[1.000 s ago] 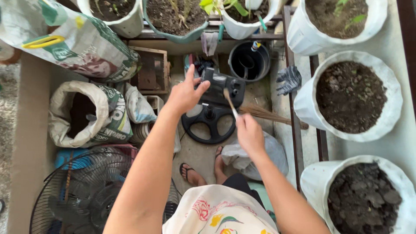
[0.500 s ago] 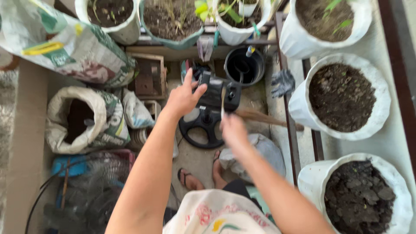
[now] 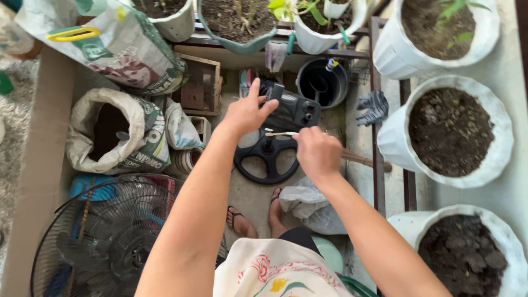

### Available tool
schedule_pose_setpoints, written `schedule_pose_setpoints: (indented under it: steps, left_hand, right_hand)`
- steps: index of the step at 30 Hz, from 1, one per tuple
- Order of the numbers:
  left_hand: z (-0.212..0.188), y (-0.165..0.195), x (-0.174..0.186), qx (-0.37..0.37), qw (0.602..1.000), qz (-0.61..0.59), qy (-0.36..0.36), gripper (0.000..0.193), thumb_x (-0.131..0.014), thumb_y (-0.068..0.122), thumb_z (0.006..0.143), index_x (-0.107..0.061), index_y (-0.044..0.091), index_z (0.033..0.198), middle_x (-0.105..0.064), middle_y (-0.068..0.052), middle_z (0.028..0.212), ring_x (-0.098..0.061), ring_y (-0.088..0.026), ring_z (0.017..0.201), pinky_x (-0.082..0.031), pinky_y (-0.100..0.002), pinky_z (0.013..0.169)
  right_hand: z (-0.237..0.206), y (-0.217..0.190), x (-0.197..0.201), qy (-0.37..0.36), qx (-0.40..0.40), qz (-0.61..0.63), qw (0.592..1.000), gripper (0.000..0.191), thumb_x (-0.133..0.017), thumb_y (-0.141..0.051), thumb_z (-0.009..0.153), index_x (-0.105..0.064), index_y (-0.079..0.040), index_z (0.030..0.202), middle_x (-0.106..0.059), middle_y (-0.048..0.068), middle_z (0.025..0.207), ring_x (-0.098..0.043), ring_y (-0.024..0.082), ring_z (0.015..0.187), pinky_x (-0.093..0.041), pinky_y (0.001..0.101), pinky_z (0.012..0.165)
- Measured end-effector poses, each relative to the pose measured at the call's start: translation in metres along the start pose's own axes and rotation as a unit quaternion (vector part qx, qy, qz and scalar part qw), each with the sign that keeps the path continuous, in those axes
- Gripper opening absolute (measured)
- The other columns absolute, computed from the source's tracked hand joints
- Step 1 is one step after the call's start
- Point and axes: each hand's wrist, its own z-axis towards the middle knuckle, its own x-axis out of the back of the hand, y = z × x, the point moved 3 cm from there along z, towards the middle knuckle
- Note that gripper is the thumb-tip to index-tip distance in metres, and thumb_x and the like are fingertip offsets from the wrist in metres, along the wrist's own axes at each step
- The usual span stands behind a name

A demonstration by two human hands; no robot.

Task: The person services a standing electric fan on the floor. They lift and steady the fan head, unscrew the blade cap by hand, remove the plastic fan blades from the motor shaft, and then use a small brush to brush dust off the exposed motor housing and rear area.

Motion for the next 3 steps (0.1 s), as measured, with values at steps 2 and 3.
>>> schedule_pose_setpoints:
  steps: [2,3]
  left_hand:
    - [-0.002,-0.008,-0.003,-0.013,1.000,0.003,0.005,0.094,-0.052,0.064,0.096,-0.012,0.010,0.162,-0.064,-0.007,0.141,-0.058,-0.036,0.130,-0.043,-0.046,0.106]
    - [-0.002,-0.011,-0.007,-0.008,1.000,-0.003,0.006,0.095,-0.052,0.065,0.095,-0.012,0.011,0.163,-0.065,-0.007,0.141,-0.059,-0.035,0.131,-0.043,-0.045,0.108]
  right_hand:
    - [0.005,-0.002,0.018,0.035,-0.040,0.028,0.998,0.020,-0.075,-0.023,0.096,-0.068,-0.012,0.081,-0.065,0.008,0.079,-0.066,0.033,0.069,-0.049,0.0455,0.062]
    - [0.007,-0.005,0.027,0.050,-0.064,0.040,0.996,0.018,-0.076,-0.022,0.096,-0.070,-0.012,0.083,-0.066,0.008,0.080,-0.066,0.033,0.069,-0.049,0.0452,0.061]
